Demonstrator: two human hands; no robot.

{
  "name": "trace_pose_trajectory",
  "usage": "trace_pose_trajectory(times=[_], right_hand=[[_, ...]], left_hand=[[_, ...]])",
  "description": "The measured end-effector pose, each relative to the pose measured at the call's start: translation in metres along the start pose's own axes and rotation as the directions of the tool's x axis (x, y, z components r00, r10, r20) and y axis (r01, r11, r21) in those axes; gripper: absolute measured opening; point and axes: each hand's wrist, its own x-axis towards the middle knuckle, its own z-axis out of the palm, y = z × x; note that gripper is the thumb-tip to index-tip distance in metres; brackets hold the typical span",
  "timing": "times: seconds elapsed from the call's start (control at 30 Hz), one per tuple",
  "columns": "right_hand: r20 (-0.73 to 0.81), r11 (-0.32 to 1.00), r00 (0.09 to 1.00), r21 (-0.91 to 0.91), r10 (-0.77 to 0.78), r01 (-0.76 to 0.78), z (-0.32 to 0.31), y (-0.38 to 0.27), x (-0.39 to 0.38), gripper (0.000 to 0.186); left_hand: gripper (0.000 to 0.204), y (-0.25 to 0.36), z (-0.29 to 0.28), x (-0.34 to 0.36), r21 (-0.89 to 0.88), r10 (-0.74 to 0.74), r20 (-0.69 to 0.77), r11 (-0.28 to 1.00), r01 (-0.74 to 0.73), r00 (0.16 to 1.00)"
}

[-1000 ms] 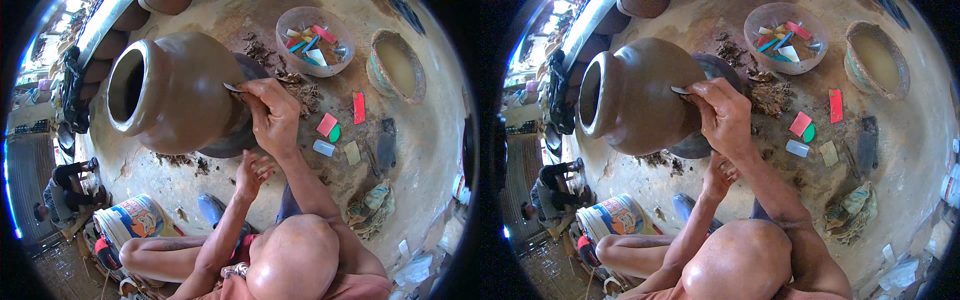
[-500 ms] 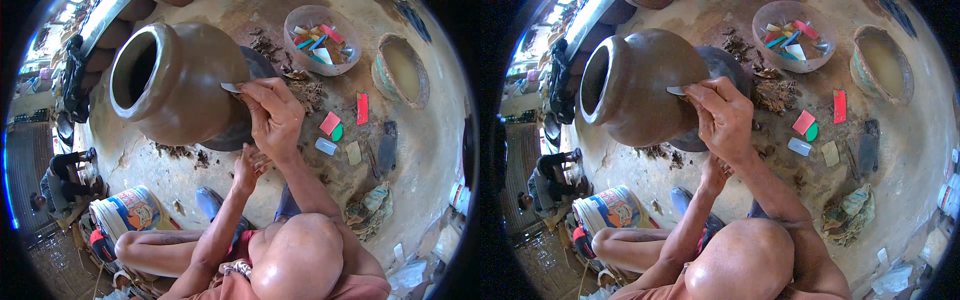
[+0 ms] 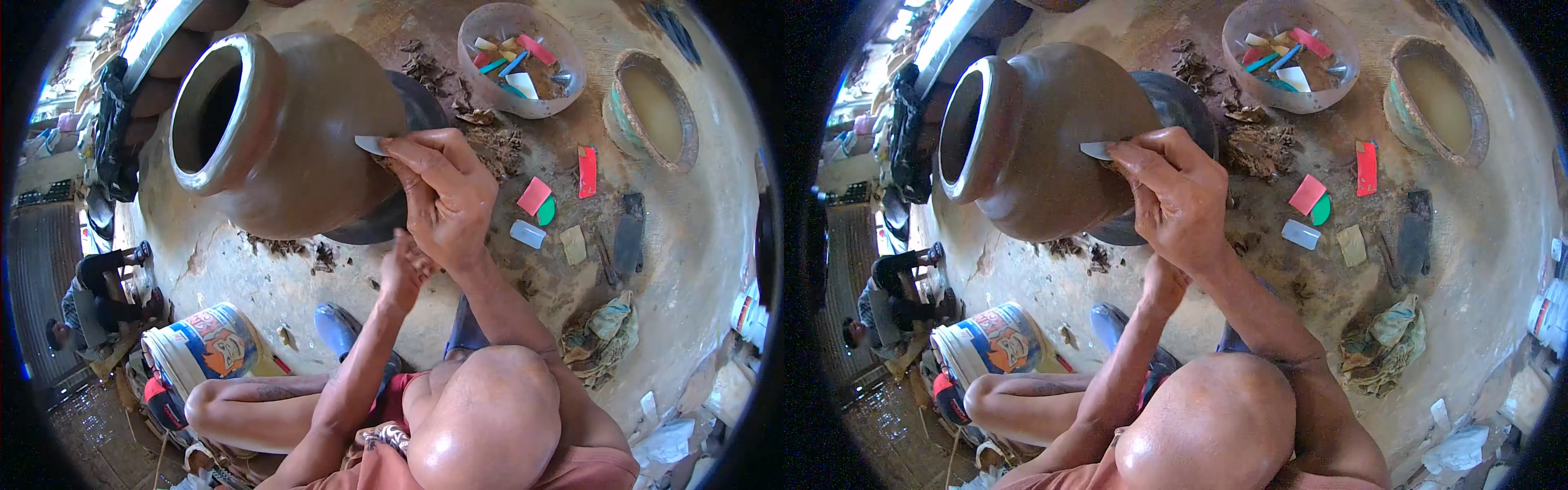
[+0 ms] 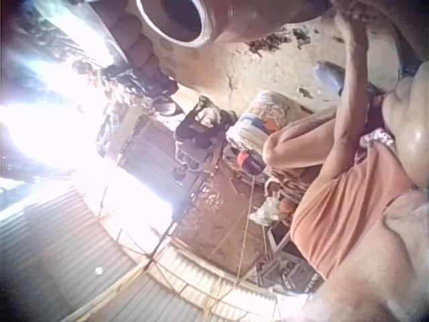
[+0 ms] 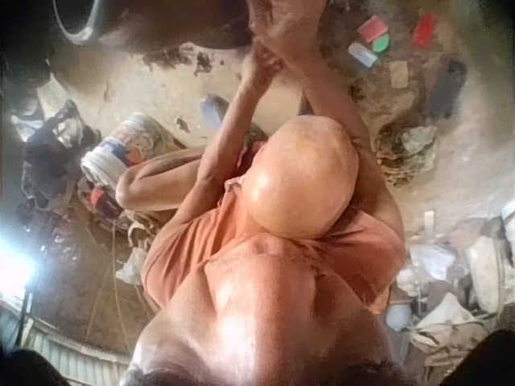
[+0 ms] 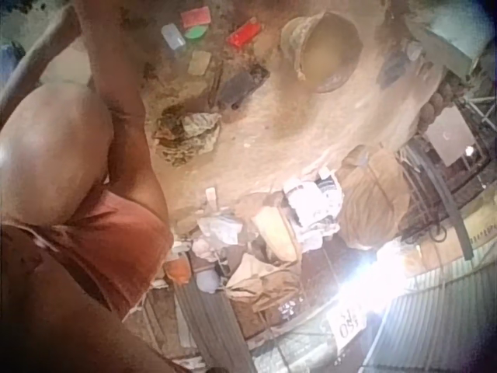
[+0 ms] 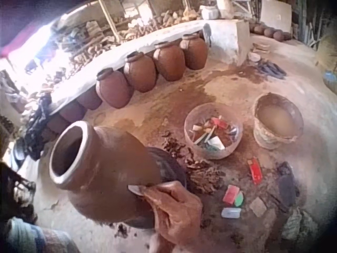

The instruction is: The person uses a small tool to smooth the exterior surface of a clay pot on a rotating wheel and then uses a piece of cardboard to smooth the interior rim.

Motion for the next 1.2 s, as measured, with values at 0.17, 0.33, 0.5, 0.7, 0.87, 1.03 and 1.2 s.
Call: trace_pose_trajectory(times=[0.17, 0.33, 0.5, 0.7, 0.87, 1.03, 1.2], right_hand=[[0.024, 1.000, 1.000, -0.023, -0.011, 0.012, -0.009, 0.003, 0.005, 0.025], [0.000, 0.999, 1.000, 0.039, -0.005, 0.005, 0.015, -0.008, 0.007, 0.024], [0.037, 0.999, 0.999, -0.025, -0.031, 0.032, 0.006, -0.002, 0.007, 0.023], [0.048, 0.997, 0.997, -0.036, -0.063, 0.064, 0.004, -0.006, 0.013, 0.021], [0.036, 0.998, 0.998, -0.020, -0.051, 0.052, 0.014, -0.011, 0.010, 0.021], [0.048, 0.997, 0.998, -0.067, -0.045, 0.049, 0.004, -0.001, 0.012, 0.021], [0.049, 0.996, 0.996, -0.049, -0.077, 0.079, 0.000, -0.006, 0.015, 0.022]], left_hand=[[0.068, 0.078, -0.024, 0.033, -0.053, 0.076, -0.179, 0.995, -0.087, 0.981], [0.057, 0.097, -0.083, 0.083, -0.066, 0.400, -0.298, 0.897, -0.436, 0.867], [0.070, 0.001, 0.001, 0.013, -0.103, 0.032, -0.124, 0.994, -0.045, 0.992], [0.076, 0.069, -0.028, 0.032, -0.155, 0.222, -0.124, 0.958, -0.240, 0.967], [0.070, 0.073, -0.042, 0.063, -0.003, 0.219, -0.587, 0.962, -0.272, 0.779], [0.090, -0.002, -0.007, 0.014, 0.096, -0.052, 0.000, 0.994, 0.052, 0.999], [0.076, 0.072, -0.031, 0.027, -0.123, 0.157, -0.105, 0.978, -0.170, 0.982]])
